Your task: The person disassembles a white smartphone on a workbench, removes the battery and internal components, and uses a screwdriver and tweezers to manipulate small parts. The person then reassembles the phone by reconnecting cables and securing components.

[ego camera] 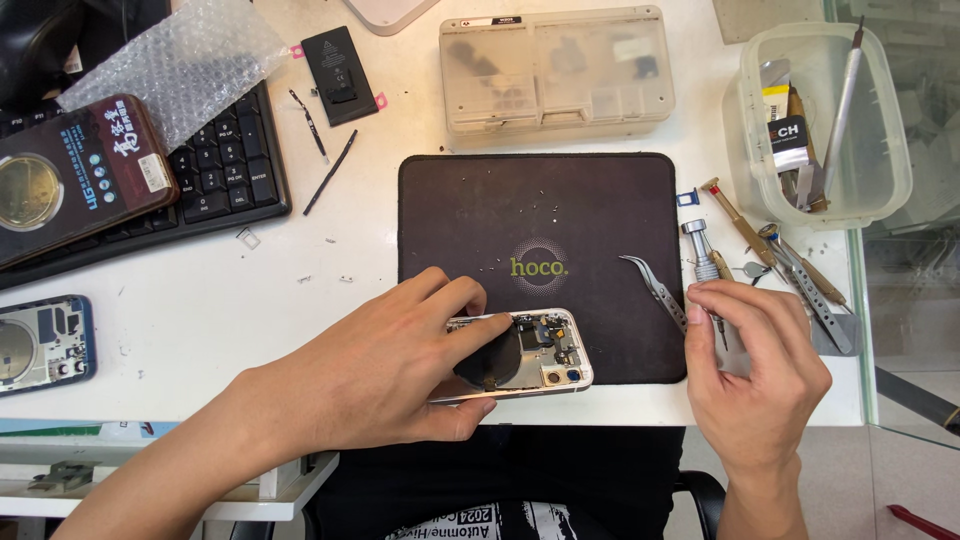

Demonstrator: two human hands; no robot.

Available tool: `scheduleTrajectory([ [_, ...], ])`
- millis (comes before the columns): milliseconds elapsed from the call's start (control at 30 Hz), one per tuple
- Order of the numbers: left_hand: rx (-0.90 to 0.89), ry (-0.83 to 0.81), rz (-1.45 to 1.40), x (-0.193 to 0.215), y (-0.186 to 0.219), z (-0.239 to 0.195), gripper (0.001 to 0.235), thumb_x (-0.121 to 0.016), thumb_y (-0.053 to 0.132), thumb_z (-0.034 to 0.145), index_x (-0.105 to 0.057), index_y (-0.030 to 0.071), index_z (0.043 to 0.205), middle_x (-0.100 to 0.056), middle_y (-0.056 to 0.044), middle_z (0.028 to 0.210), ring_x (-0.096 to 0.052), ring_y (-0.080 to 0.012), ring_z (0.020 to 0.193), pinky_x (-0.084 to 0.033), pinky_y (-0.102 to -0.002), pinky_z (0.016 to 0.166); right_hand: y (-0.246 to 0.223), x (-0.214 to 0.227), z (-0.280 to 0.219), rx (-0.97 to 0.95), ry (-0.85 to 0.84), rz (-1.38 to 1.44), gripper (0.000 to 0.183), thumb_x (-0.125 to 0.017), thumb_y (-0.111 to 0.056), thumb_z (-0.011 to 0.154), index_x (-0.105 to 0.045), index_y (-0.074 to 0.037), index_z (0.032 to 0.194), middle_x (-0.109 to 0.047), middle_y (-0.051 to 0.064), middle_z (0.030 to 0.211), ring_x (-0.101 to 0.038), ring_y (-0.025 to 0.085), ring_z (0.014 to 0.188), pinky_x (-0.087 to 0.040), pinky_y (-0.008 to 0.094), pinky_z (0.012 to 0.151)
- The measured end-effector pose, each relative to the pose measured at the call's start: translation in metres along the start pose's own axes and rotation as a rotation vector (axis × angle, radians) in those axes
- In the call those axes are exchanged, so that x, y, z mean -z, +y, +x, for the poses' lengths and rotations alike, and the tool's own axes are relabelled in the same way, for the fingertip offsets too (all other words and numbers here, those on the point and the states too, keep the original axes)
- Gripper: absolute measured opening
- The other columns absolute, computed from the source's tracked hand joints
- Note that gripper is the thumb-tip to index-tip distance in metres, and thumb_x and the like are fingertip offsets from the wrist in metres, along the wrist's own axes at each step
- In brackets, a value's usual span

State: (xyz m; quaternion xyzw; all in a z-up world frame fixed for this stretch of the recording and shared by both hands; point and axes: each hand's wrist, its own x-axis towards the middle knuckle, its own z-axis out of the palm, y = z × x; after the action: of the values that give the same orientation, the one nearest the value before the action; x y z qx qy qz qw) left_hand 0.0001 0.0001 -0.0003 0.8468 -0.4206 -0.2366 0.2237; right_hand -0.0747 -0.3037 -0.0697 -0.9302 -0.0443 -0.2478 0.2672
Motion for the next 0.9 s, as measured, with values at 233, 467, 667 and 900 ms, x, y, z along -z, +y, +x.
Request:
scheduleTrajectory([
  [233, -0.124, 0.112, 0.138, -0.009, -0.001, -0.005, 0.066, -0.069, 0.041, 0.086, -0.062, -0.01, 0.127, -0.06, -0.022, 0.11, -0.057, -0.0319, 0.096, -0.052, -0.042, 0.083, 0.001, -0.001, -0.002, 0.011, 0.011, -0.002, 0.011, -0.077, 0.002, 0.098, -0.074, -0.001, 0.108, -0.074, 0.008, 0.108, -0.069, 0.02, 0.101, -0.056, 0.03, 0.089],
  [467, -0.154, 0.137, 0.297, -0.023, 0.002, -0.009, 0.071, -0.07, 0.04, 0.082, -0.059, -0.014, 0.127, -0.059, -0.022, 0.108, -0.057, -0.0301, 0.093, -0.051, -0.039, 0.08, -0.002, -0.003, -0.003, 0.018, 0.024, -0.019, 0.012, -0.076, 0.004, 0.097, -0.074, -0.001, 0.108, -0.073, 0.007, 0.108, -0.069, 0.02, 0.1, -0.056, 0.03, 0.088],
  [667, -0.181, 0.198, 0.343, -0.03, 0.001, -0.01, 0.072, -0.071, 0.04, 0.08, -0.06, -0.014, 0.126, -0.06, -0.021, 0.112, -0.057, -0.029, 0.094, -0.051, -0.038, 0.079, -0.005, -0.004, -0.004, 0.029, 0.033, -0.048, 0.016, -0.076, 0.004, 0.096, -0.073, -0.002, 0.11, -0.073, 0.007, 0.108, -0.068, 0.021, 0.101, -0.055, 0.031, 0.089],
  [900, -0.186, 0.2, 0.335, -0.031, 0.0, -0.01, 0.073, -0.072, 0.041, 0.078, -0.06, -0.014, 0.127, -0.06, -0.022, 0.111, -0.057, -0.0295, 0.095, -0.051, -0.038, 0.081, -0.014, -0.001, 0.002, 0.104, 0.007, -0.044, 0.018, -0.076, 0.004, 0.092, -0.073, -0.002, 0.109, -0.072, 0.008, 0.106, -0.067, 0.024, 0.1, -0.054, 0.035, 0.089],
])
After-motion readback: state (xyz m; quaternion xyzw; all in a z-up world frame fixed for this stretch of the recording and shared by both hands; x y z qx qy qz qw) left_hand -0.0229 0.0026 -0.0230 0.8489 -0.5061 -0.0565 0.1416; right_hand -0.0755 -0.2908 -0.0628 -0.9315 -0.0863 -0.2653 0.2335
